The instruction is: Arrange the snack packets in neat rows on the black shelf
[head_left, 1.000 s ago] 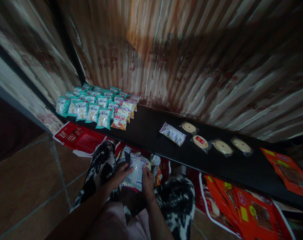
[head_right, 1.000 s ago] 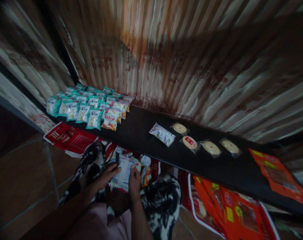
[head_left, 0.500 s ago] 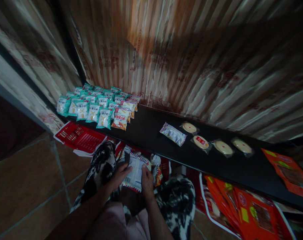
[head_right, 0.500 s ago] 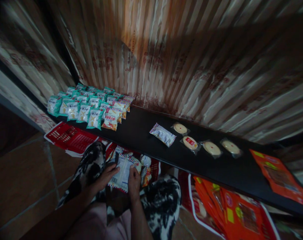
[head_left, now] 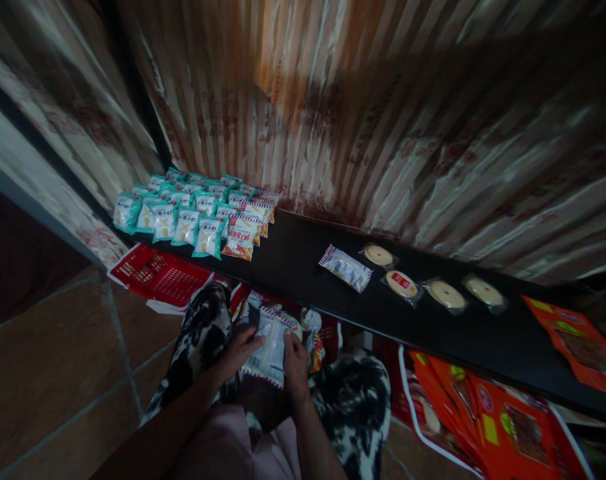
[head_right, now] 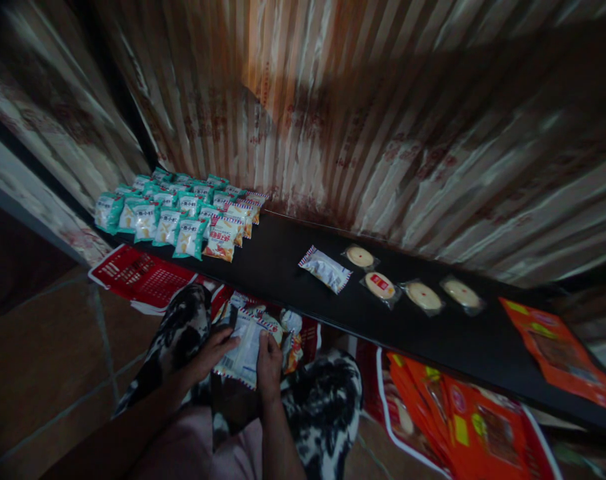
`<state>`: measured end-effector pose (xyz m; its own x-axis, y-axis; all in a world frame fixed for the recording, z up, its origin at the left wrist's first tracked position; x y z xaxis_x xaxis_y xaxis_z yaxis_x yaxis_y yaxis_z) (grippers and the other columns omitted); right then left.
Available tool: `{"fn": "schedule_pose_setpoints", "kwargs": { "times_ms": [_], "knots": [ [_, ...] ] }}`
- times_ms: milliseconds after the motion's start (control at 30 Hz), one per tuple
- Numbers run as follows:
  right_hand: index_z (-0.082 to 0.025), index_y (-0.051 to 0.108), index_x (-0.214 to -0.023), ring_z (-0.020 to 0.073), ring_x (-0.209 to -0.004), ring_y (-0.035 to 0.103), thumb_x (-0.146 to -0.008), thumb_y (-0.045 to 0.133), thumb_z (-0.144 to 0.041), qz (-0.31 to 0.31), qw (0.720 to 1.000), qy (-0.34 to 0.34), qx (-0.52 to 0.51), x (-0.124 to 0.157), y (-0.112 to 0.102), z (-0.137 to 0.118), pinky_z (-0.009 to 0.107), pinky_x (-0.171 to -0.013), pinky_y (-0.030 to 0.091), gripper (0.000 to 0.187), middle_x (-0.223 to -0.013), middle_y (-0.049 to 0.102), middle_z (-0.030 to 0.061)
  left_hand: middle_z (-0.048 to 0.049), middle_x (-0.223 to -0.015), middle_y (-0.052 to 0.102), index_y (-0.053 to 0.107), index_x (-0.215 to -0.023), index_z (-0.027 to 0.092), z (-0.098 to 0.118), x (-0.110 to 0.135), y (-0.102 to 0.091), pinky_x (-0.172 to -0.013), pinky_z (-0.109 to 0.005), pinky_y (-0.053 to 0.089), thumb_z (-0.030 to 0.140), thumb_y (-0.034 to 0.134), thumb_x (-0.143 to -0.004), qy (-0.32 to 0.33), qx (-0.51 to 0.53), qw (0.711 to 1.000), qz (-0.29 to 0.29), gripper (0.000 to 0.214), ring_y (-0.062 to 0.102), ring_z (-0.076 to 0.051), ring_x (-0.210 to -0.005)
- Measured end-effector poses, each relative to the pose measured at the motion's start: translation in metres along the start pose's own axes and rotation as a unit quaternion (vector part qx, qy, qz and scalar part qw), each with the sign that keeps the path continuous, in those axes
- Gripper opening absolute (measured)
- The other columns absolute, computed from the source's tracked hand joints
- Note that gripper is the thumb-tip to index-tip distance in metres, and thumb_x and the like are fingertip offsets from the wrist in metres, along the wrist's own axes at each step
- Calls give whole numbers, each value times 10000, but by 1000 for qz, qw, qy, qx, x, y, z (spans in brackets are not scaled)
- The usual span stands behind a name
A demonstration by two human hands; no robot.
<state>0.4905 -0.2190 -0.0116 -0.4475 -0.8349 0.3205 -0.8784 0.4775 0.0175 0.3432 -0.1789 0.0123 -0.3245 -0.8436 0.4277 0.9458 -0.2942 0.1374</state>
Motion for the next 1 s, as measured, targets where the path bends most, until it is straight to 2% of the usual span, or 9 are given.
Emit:
{"fn": "schedule_pose_setpoints", "kwargs": {
  "times_ms": [100,200,267,367,467,600,767,1000],
  "knots": [
    [-165,681,-775,221,-670,607,-720,538,-619,24,1000,-8,12,-2,-2,4,307,-625,493,479,-665,675,31,-12,-783,640,627,-806,157,1,1,0,-722,-271,478,504,707,-595,0,-2,1000,-3,414,607,-188,-799],
    [-158,691,-811,235,-698,624,-744,508,-618,15,1000,-9,17,-1,-2,5,322,-641,501,500,-700,693,52,-14,-795,638,619,-835,158,1,2,0,-722,-273,475,493,698,-612,1,0,1000,-8,410,607,-190,-804],
    [-159,694,-891,245,-791,638,-760,503,-594,8,999,-22,29,-1,-1,3,327,-698,503,493,-823,713,76,-24,-835,645,619,-880,156,0,2,-2,-739,-276,472,504,703,-605,2,2,1000,6,452,608,-199,-833],
    [-181,679,-988,248,-921,627,-746,550,-541,34,996,-55,56,-1,-1,1,327,-781,490,453,-996,697,94,-40,-882,652,610,-948,148,-1,2,-4,-742,-279,476,531,703,-598,4,8,1000,18,527,610,-212,-856],
    [-192,667,-999,228,-883,627,-731,579,-497,50,992,-84,76,0,0,-2,320,-792,483,416,-967,694,83,-38,-871,651,589,-976,146,-2,1,-5,-718,-279,487,540,680,-628,17,15,1000,12,533,616,-211,-833],
    [-174,649,-989,197,-824,604,-727,597,-428,69,978,-152,126,4,1,-12,314,-791,474,369,-915,664,66,-21,-854,647,572,-946,168,-7,-3,-8,-712,-276,490,561,658,-640,22,1,999,34,506,618,-200,-810],
    [-176,654,-987,194,-801,602,-773,550,-363,32,957,-226,181,10,3,-20,316,-773,468,302,-874,657,66,-25,-859,639,566,-901,176,-9,-9,-10,-733,-266,474,535,604,-690,66,-82,993,59,418,600,-191,-833],
    [-190,672,-917,214,-866,619,-790,519,-357,12,953,-244,180,11,3,-19,337,-810,465,260,-903,685,75,-29,-888,647,549,-919,192,1,0,-3,-779,-283,466,459,586,-721,97,-130,984,71,335,599,-193,-867]
  ]
}}
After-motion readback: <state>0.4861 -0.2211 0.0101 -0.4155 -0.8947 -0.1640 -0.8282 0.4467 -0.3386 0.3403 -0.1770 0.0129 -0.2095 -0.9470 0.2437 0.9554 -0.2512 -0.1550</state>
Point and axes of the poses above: each hand's wrist, its own x-axis away from the middle knuckle, its own y-axis out of the palm, z = x × y, the point moved 3 cm from there along -x, towards the middle knuckle
